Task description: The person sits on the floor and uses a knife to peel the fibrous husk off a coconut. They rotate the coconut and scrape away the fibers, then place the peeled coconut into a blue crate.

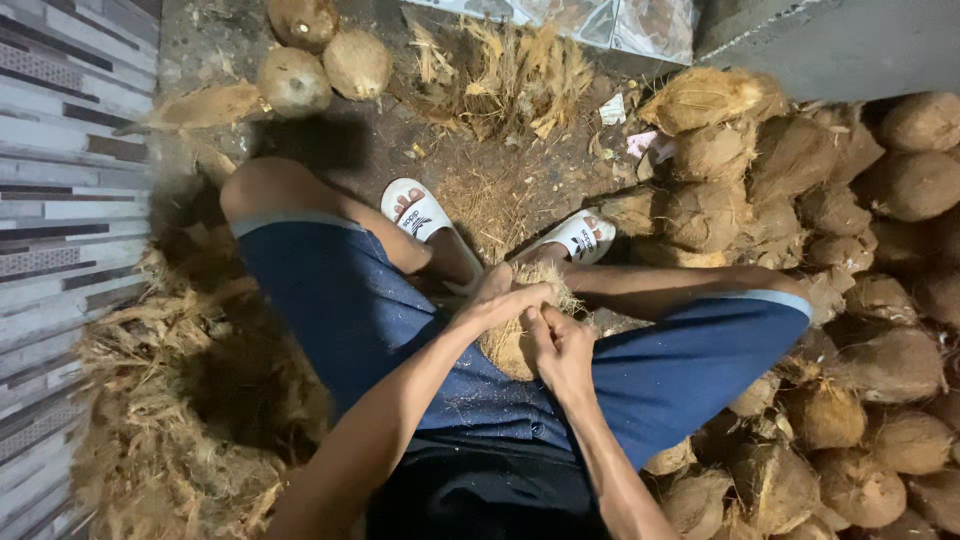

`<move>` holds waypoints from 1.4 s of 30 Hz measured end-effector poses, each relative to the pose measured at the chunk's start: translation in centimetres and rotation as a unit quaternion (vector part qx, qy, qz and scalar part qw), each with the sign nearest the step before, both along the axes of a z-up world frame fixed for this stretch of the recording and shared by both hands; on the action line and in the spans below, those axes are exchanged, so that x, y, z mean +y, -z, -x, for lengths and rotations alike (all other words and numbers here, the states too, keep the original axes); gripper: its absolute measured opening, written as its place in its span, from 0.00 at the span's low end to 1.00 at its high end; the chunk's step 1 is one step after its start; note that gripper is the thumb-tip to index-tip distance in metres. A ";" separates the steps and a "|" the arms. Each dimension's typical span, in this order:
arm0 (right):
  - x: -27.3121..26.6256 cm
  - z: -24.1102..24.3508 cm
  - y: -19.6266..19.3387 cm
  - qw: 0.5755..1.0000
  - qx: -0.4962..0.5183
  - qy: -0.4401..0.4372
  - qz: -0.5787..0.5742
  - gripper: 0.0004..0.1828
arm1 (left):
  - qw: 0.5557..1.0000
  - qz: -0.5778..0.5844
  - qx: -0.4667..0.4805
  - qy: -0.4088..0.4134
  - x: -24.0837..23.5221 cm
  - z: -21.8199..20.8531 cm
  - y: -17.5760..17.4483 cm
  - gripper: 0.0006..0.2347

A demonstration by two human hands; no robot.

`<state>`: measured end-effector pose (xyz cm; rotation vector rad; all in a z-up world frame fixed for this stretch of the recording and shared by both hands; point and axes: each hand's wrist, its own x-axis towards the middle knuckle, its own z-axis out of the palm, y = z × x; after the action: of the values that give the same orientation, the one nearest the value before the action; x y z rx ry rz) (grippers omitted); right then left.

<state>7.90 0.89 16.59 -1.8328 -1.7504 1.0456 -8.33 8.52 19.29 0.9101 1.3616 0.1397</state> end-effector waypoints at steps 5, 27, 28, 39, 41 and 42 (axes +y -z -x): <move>-0.4 0.2 -1.2 0.966 0.203 0.116 0.112 0.23 | 0.986 0.067 -0.106 -0.108 -0.9 -1.2 -1.6 0.50; 4.9 -1.7 -4.1 0.982 -0.079 0.025 0.172 0.18 | 0.993 -0.078 0.011 -0.082 -3.2 -1.9 9.2 0.24; 4.9 -1.9 -2.8 0.977 -0.082 0.023 0.193 0.20 | 0.994 -0.070 0.015 -0.087 -3.4 -1.8 10.0 0.23; 3.2 -1.6 -0.6 0.984 0.048 0.082 0.151 0.22 | 0.997 -0.047 -0.007 -0.060 -2.0 -1.0 4.5 0.24; 3.0 -0.5 -1.2 0.960 0.162 0.173 0.146 0.21 | 0.997 -0.051 -0.002 -0.061 -3.3 -1.6 8.8 0.24; 2.8 -0.4 -1.0 0.961 0.162 0.173 0.146 0.21 | 0.997 -0.051 -0.003 -0.061 -3.2 -1.7 9.0 0.24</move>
<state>8.32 3.71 17.63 -1.9116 -1.0853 1.4120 -6.63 5.31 10.29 0.9114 1.4150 0.3078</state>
